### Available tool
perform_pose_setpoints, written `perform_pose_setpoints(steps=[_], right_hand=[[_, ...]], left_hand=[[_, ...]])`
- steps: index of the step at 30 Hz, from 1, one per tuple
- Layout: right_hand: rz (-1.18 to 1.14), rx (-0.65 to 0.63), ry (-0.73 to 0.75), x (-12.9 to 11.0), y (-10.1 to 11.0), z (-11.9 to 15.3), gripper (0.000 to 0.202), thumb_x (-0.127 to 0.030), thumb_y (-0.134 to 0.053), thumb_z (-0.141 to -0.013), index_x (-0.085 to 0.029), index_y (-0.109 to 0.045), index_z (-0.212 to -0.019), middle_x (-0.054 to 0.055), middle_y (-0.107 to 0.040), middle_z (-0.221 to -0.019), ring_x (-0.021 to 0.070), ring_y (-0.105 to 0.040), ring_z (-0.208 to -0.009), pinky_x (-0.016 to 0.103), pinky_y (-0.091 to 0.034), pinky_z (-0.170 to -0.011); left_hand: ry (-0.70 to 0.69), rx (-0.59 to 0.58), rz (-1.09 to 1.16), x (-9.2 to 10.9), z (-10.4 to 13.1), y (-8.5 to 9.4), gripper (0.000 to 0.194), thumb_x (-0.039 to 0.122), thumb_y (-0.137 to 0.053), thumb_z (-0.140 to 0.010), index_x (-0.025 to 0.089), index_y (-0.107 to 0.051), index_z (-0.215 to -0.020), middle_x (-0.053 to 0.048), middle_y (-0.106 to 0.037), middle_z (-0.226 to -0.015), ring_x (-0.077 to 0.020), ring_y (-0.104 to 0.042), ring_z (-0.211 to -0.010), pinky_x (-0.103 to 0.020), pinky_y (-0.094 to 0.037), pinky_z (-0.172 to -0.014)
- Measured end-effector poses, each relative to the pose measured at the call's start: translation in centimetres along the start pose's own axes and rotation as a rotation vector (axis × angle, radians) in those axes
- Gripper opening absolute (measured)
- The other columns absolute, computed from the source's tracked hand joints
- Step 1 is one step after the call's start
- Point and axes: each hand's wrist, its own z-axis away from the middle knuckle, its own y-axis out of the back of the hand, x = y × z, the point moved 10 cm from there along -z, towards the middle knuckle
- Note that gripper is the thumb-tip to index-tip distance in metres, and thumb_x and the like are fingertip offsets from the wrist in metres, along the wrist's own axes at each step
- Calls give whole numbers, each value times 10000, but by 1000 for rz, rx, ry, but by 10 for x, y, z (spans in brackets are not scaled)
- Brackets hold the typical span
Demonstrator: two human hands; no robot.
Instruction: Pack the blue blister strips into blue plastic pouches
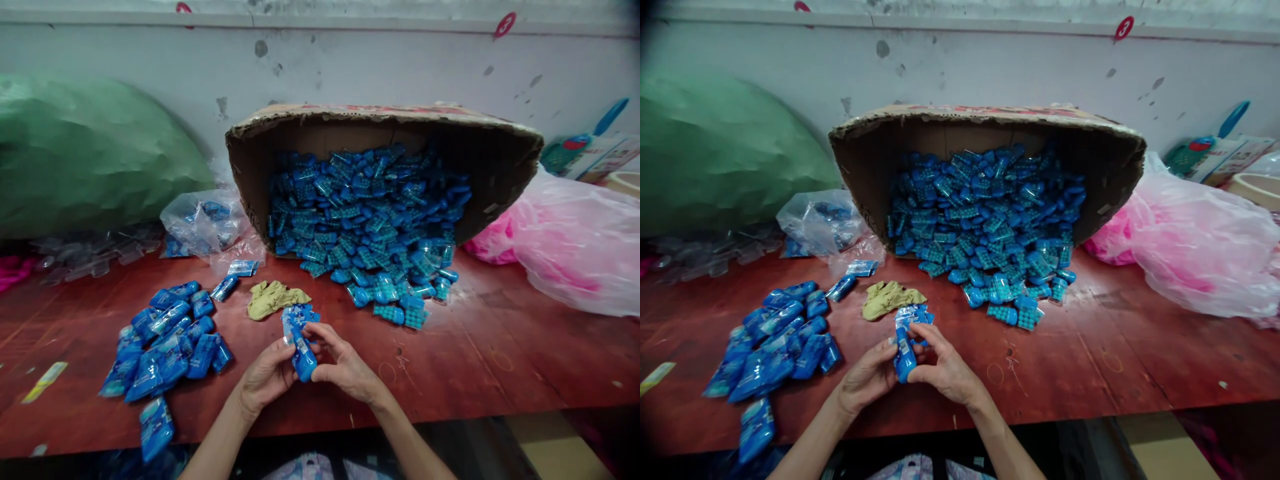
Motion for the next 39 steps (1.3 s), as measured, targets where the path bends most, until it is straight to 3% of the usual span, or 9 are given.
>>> perform_pose_setpoints(steps=[4,11,17,24,26,32,39], right_hand=[[-45,-23,36,4,-2,-1,594,-151,-671,-662,-307,-479,-1202,11,-448,-1221,209,-402,-1135,361,-322,-963],[-286,-1,-37,27,-4,2,538,-162,-610,-720,-328,-462,-1210,10,-478,-1184,160,-494,-971,307,-420,-815],[-330,4,-39,27,-1,3,592,-179,-665,-685,-319,-449,-1218,14,-487,-1177,140,-511,-894,300,-435,-783],[-251,62,-65,31,2,5,573,-200,-645,-705,-299,-438,-1230,29,-479,-1186,166,-503,-955,313,-435,-808],[-220,62,-57,29,4,6,544,-208,-618,-733,-297,-433,-1237,29,-484,-1187,171,-499,-980,318,-422,-832],[-279,14,-63,28,4,5,591,-201,-655,-695,-287,-430,-1235,33,-499,-1178,175,-505,-1000,336,-386,-881],[-284,70,-36,29,7,3,539,-245,-651,-711,-272,-456,-1213,37,-534,-1118,184,-499,-1027,348,-355,-915]], left_hand=[[-4,45,22,-4,0,4,207,135,-563,-742,113,-625,-939,-86,-698,-796,-184,-649,-767,-257,-507,-652],[-63,226,58,-9,4,6,146,202,-556,-767,125,-642,-856,-65,-690,-766,-136,-638,-691,-238,-511,-644],[-18,192,27,-5,7,-4,177,177,-560,-761,122,-628,-914,-71,-686,-788,-155,-640,-740,-276,-515,-693],[-71,362,20,-7,10,1,176,228,-566,-758,107,-619,-876,-62,-671,-713,-147,-629,-654,-272,-525,-627],[-69,356,15,-5,12,-2,177,233,-564,-760,112,-613,-880,-62,-670,-739,-148,-628,-663,-286,-528,-636],[21,180,-65,-5,15,-14,205,163,-581,-742,119,-599,-942,-85,-667,-882,-159,-637,-750,-300,-519,-704],[-78,320,-12,-13,12,-7,165,165,-590,-737,140,-593,-900,-44,-680,-821,-126,-633,-699,-273,-516,-686]])
